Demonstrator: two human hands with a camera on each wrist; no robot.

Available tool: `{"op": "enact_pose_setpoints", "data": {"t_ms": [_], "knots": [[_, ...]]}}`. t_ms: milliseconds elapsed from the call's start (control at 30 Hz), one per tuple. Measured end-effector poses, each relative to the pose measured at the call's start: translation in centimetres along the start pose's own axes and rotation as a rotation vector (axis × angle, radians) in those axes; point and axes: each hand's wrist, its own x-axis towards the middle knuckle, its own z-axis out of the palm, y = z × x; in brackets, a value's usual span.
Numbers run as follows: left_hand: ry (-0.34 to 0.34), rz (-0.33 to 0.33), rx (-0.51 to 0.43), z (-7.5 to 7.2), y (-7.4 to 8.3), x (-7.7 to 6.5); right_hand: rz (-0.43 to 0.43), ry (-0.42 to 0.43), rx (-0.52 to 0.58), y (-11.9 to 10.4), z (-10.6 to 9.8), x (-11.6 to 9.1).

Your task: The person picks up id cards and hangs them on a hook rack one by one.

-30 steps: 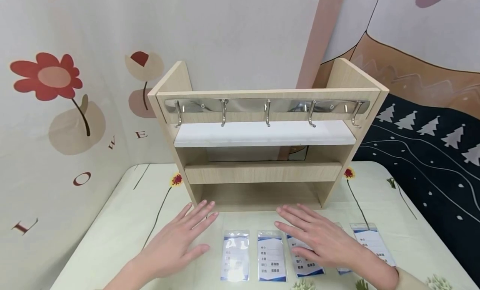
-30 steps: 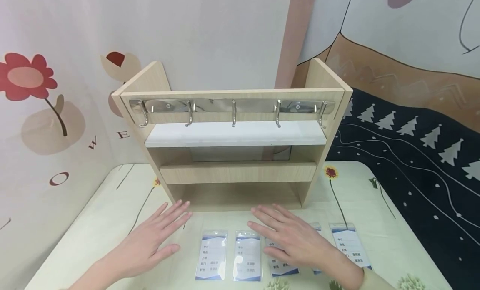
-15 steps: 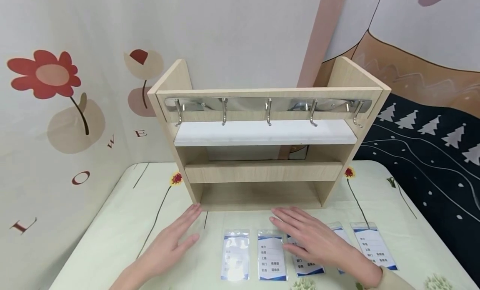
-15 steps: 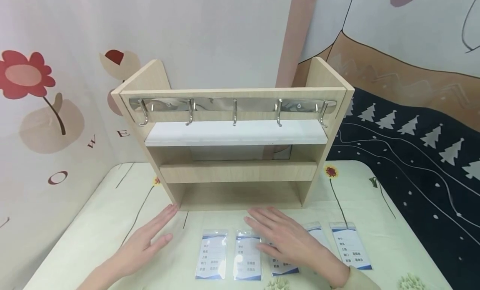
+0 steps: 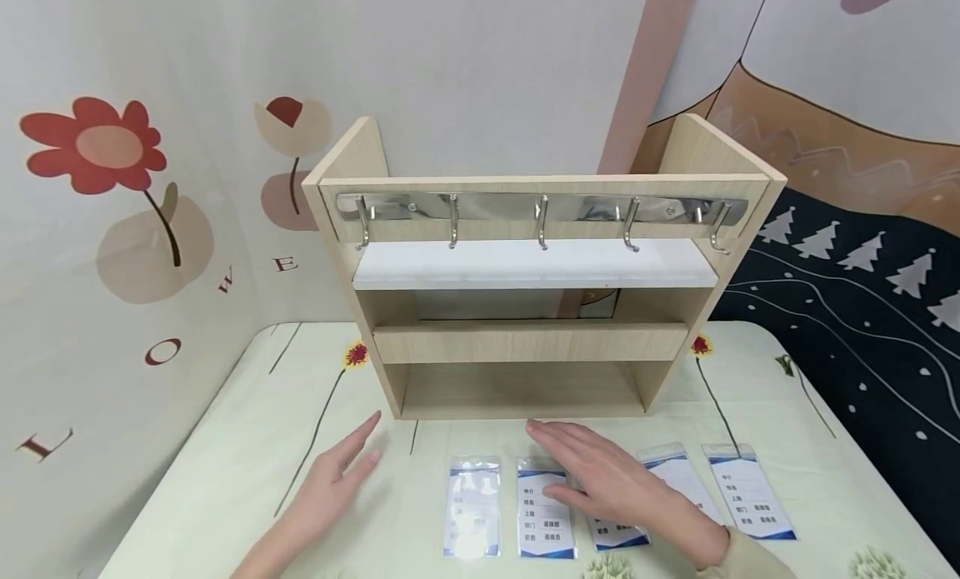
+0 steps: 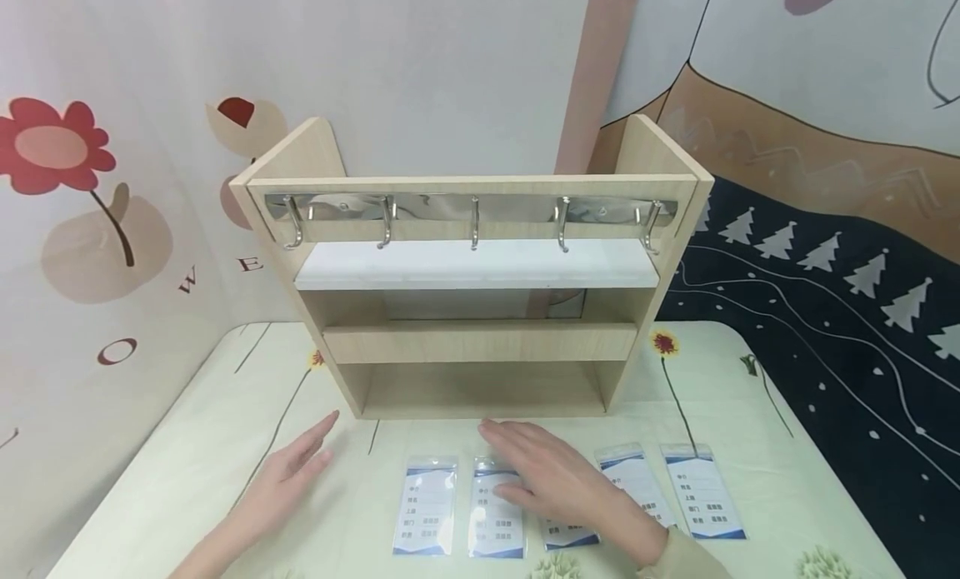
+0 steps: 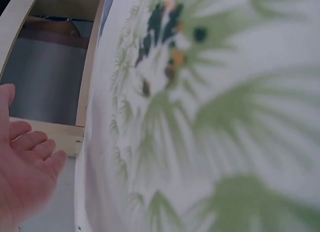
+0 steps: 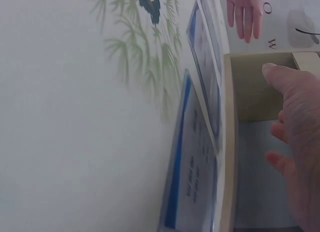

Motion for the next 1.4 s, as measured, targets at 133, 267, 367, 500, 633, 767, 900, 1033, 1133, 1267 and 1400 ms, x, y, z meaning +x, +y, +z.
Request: {"op": "enact_pose_setpoints", "data": {"t_ms": [133,267,367,500,633,767,900,1033,1133,1267,1400], "knots": [[0.005,-0.125,-0.102,-0.4,-0.6,0.6,0.050,-0.046,0.045,-0.3,0.4,0.2],[0.008,-0.166,-0.137,-0.5,-1.0,1.0,0.099,-0.091,0.099,-0.6,0.8,0.7],[0.018,-0.156,-0.188,-0.3,-1.1,1.4,0.115,-0.112,0.144,-0.8,1.2,1.0],[0.034,-0.145,-0.291,0.0,-1.1,1.7,0.112,-0.124,0.183,-1.0,1.8,1.4],[0.045,-0.153,-0.352,0.3,-1.1,1.9,0.124,-0.133,0.212,-1.3,2.2,1.7],[0.070,-0.174,-0.368,0.8,-1.3,2.3,0.177,-0.160,0.268,-1.6,2.4,2.3],[0.098,-0.182,-0.410,1.6,-1.5,3.0,0.222,-0.185,0.308,-1.9,3.0,2.9],[0.120,-0.193,-0.436,2.5,-1.4,3.6,0.205,-0.180,0.296,-2.3,3.5,3.6],[0.151,-0.218,-0.411,3.1,-1.1,3.8,0.191,-0.181,0.294,-2.7,3.6,4.1],[0.193,-0.258,-0.392,3.7,-0.8,4.0,0.179,-0.195,0.265,-3.0,3.8,4.7],[0.231,-0.272,-0.402,4.2,-0.9,4.3,0.170,-0.180,0.222,-3.3,3.9,5.2]]}}
